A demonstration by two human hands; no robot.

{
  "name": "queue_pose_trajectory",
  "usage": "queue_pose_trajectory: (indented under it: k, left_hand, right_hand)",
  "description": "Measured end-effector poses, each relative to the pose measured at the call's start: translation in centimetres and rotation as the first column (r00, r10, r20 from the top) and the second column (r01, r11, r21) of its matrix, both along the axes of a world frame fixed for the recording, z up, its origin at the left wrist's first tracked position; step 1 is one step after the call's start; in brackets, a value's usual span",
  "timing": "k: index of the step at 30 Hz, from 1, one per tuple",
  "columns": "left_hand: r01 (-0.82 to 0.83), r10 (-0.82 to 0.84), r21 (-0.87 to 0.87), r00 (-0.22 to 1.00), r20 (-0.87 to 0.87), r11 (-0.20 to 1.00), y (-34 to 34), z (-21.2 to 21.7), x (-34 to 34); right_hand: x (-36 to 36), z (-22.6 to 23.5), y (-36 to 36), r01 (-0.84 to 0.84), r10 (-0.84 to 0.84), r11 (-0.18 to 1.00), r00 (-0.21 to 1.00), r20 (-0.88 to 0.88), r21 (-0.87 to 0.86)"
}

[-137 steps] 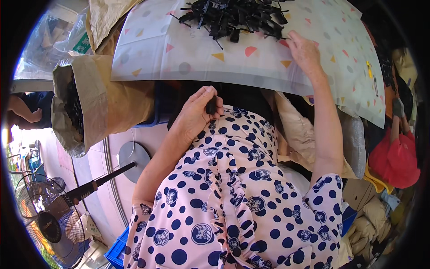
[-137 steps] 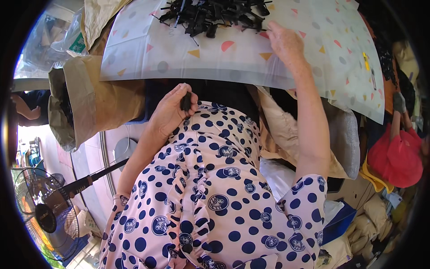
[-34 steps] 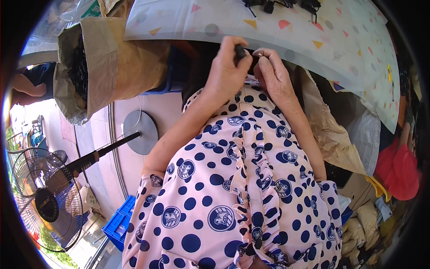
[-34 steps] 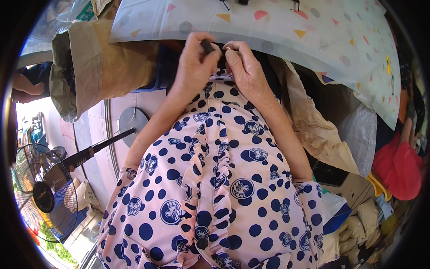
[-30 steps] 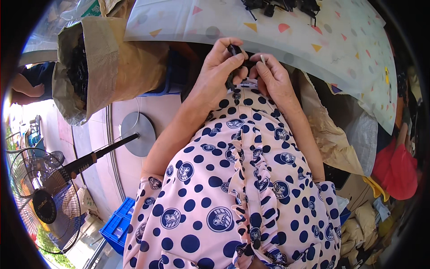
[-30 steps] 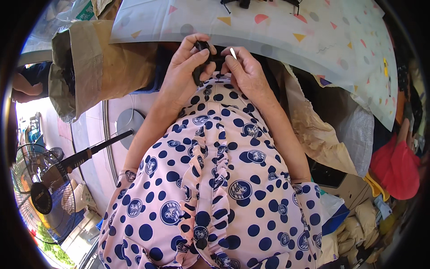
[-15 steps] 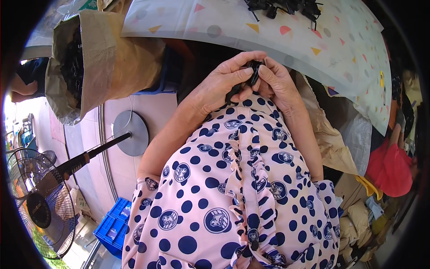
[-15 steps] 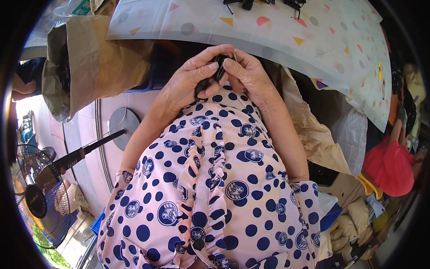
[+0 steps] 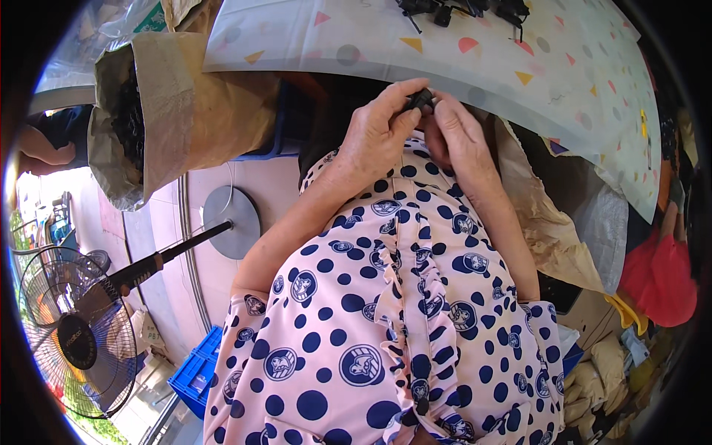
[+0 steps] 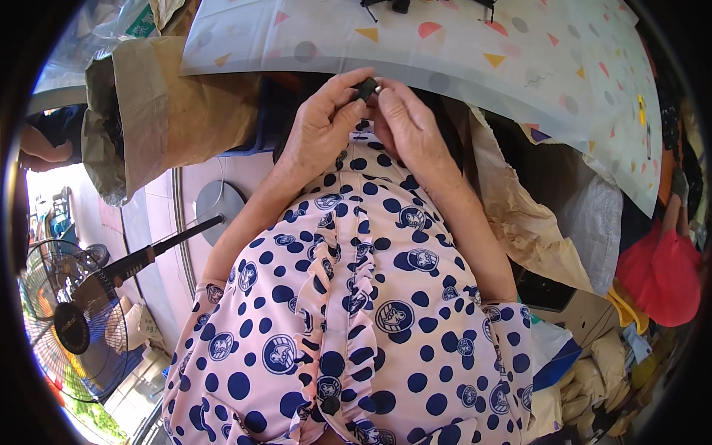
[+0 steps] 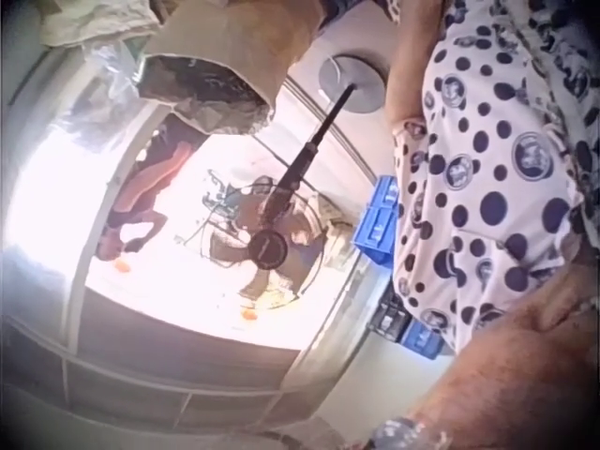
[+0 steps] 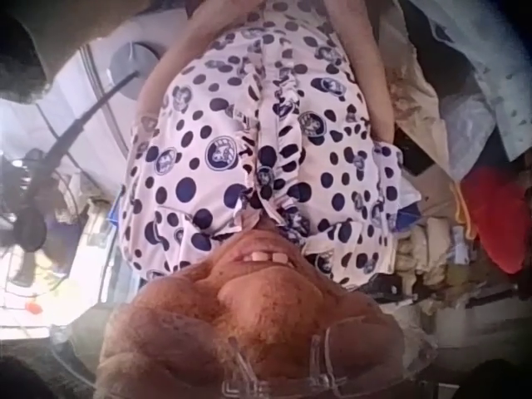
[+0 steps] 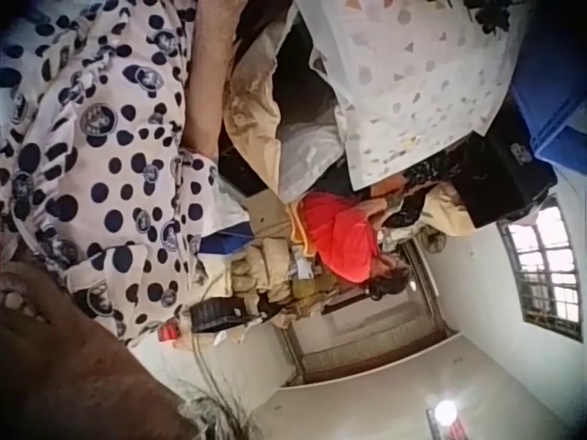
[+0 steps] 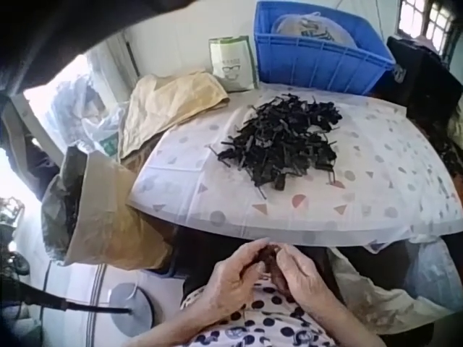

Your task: Manually sorting or inspecting small black plastic components at a workbench.

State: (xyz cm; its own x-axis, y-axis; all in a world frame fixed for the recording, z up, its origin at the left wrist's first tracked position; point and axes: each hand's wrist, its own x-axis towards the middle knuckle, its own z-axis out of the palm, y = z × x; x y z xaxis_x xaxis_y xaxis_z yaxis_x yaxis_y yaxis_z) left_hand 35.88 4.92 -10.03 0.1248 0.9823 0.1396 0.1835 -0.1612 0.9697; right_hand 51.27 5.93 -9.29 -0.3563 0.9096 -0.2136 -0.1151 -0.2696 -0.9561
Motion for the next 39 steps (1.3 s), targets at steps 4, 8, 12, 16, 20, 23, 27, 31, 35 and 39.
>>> queue_pose_trajectory:
  k: [4, 8, 12, 16, 20, 23, 27, 31, 35, 39]
  left_hand:
    - [-0.015, 0.017, -0.08, 0.999, 0.035, 0.997, 0.1, 0.0, 0.3]
    - [-0.017, 0.018, -0.052, 1.0, 0.01, 0.998, 0.1, 0.1, 0.8]
    - [-0.026, 0.024, -0.034, 0.999, -0.043, 0.999, 0.1, 0.6, 1.1]
    - [-0.044, 0.042, -0.035, 0.998, -0.049, 0.998, 0.0, 0.7, 1.2]
    - [-0.072, 0.076, 0.033, 0.989, -0.126, 0.997, 0.0, 0.4, 1.5]
    - [-0.124, 0.146, 0.121, 0.971, -0.191, 0.985, -0.1, 0.2, 1.4]
    - [-0.13, 0.139, 0.061, 0.972, -0.191, 0.99, 0.0, -0.3, 0.8]
    - [-0.251, 0.281, 0.141, 0.92, -0.273, 0.958, 0.3, 2.2, -2.3]
    - [-0.438, 0.709, 0.615, 0.638, -0.301, 0.656, 1.2, 7.6, -13.7]
    - [-0.585, 0.793, 0.565, 0.255, -0.553, 0.582, 0.8, 10.3, -25.3]
  right_hand:
    - [-0.1, 0.4, 0.1, -0.033, 0.032, 0.999, 0.999, -0.004, -0.005]
    - [-0.1, -0.2, 0.1, -0.021, 0.022, 1.0, 0.998, -0.051, 0.005]
    - [-0.1, -0.2, 0.3, -0.012, 0.011, 1.0, 0.997, -0.074, -0.021]
    - [-0.2, -0.2, 0.1, 0.002, -0.008, 0.998, 0.995, -0.102, -0.056]
    - [-0.5, -0.8, 0.2, 0.01, -0.024, 0.994, 0.99, -0.137, -0.106]
    - [-0.7, -1.0, 0.5, 0.003, -0.027, 0.987, 0.988, -0.151, -0.159]
    - [-0.3, -0.5, 1.6, -0.114, 0.082, 0.961, 0.988, -0.134, -0.25]
    - [1.7, -0.4, 5.0, -0.197, 0.146, 0.962, 0.956, 0.256, 0.189]
    - [6.8, 0.8, 10.5, -0.146, -0.516, 0.735, 0.512, 0.687, 0.662]
    - [10.0, -0.6, 14.9, -0.24, -0.711, 0.611, 0.254, 0.656, 0.754]
